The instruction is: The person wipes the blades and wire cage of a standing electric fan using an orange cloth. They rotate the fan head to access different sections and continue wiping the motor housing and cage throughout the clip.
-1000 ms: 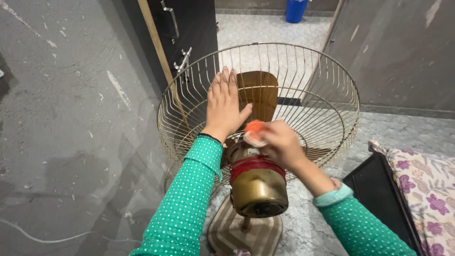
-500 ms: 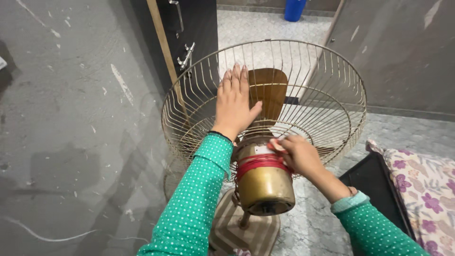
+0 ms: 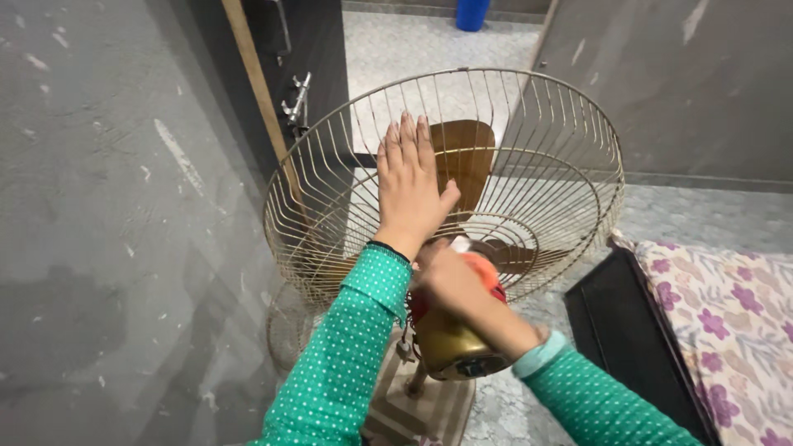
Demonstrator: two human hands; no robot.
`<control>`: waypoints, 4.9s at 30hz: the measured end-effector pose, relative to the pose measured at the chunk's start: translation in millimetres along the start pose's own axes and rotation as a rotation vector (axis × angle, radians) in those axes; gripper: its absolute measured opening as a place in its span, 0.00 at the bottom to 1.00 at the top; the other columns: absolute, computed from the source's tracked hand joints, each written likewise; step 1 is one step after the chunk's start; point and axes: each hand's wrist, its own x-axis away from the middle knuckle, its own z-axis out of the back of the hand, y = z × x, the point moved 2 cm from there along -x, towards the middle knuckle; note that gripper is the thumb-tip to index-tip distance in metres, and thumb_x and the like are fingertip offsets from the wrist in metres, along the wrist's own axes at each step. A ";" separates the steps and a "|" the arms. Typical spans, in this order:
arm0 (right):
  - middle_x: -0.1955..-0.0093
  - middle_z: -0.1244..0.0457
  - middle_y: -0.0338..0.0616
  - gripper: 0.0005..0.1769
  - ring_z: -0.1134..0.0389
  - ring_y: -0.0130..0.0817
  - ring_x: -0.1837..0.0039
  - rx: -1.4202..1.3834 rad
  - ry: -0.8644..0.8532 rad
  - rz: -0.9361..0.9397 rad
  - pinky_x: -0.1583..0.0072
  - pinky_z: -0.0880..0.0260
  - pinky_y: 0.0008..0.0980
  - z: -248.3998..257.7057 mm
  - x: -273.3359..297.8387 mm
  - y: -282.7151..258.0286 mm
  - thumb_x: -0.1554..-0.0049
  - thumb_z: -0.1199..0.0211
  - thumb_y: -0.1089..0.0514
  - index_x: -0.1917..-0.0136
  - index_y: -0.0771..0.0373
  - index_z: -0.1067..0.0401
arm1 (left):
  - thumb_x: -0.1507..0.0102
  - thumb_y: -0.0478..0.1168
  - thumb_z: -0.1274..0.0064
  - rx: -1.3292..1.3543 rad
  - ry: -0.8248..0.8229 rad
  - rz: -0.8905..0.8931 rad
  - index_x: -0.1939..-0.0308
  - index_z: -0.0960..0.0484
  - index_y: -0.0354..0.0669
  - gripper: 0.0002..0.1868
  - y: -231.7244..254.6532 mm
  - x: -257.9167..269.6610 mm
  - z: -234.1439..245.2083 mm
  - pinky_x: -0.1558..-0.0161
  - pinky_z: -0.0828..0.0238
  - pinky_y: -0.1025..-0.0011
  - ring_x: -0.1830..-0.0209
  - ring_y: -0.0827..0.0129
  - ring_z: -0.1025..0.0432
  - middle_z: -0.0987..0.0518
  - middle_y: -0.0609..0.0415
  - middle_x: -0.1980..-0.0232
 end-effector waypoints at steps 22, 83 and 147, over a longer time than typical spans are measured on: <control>0.52 0.35 0.47 0.15 0.35 0.51 0.47 -0.131 0.390 -0.823 0.47 0.33 0.46 39.9 54.9 22.5 0.52 0.32 0.61 0.49 0.59 0.23 | 0.34 0.51 0.46 0.234 -0.027 -0.076 0.34 0.31 0.33 0.32 -5.3 -0.7 65.1 0.31 0.39 0.49 0.31 0.47 0.35 0.28 0.38 0.34; 0.45 0.34 0.49 0.21 0.32 0.38 0.46 -1.176 0.792 -0.679 0.45 0.30 0.34 -39.3 137.8 62.5 0.39 0.36 0.57 0.35 0.69 0.32 | 0.37 0.45 0.51 0.209 -0.317 0.089 0.27 0.37 0.34 0.35 91.5 163.9 -38.5 0.26 0.60 0.42 0.22 0.34 0.53 0.47 0.28 0.22; 0.52 0.30 0.41 0.09 0.28 0.29 0.52 -1.070 1.274 -1.000 0.48 0.27 0.27 -42.6 54.7 70.3 0.42 0.39 0.66 0.46 0.64 0.27 | 0.38 0.45 0.57 0.506 -0.211 -0.323 0.32 0.33 0.23 0.34 52.0 170.8 -53.4 0.26 0.59 0.40 0.23 0.38 0.46 0.38 0.28 0.25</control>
